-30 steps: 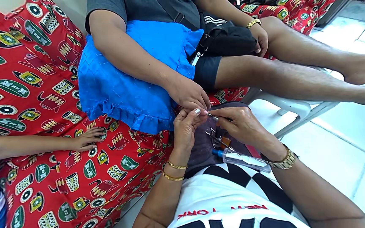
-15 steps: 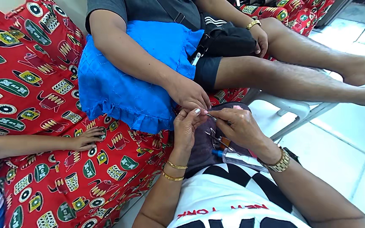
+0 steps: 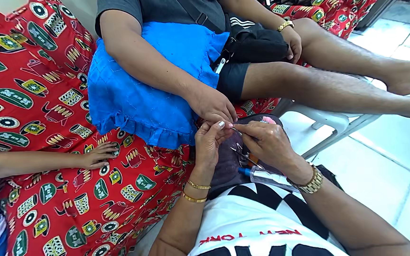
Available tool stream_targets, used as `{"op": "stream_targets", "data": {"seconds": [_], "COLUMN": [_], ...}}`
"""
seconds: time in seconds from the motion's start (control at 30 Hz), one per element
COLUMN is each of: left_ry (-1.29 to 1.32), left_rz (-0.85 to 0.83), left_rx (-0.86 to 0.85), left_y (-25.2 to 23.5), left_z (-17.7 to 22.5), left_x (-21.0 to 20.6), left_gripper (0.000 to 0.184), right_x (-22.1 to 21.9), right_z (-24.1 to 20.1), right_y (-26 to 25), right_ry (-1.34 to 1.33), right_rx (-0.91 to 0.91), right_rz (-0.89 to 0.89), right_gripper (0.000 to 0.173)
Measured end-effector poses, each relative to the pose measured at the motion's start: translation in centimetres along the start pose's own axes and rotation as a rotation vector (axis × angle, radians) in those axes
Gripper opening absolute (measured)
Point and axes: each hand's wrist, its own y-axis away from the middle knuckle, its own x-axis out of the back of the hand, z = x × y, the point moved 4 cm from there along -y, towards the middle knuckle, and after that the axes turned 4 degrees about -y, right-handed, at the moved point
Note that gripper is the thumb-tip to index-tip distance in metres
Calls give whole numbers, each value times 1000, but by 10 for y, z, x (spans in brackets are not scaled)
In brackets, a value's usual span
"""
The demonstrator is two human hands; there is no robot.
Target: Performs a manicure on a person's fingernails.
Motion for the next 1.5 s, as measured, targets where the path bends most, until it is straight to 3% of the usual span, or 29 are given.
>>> {"op": "stream_targets", "data": {"seconds": [1.17,1.5], "left_ry": [3,-14], "left_rz": [11,9], "left_rx": [0,2], "left_y": [1,3], "left_z": [1,1], "left_x": [0,2], "left_gripper": [19,19], "right_x": [-4,-8], "right_z": [-1,0], "right_y": [3,6], "right_ry": [-19,49], "right_rx": [68,152], "right_rz": [42,135], "right_gripper": [27,24]}}
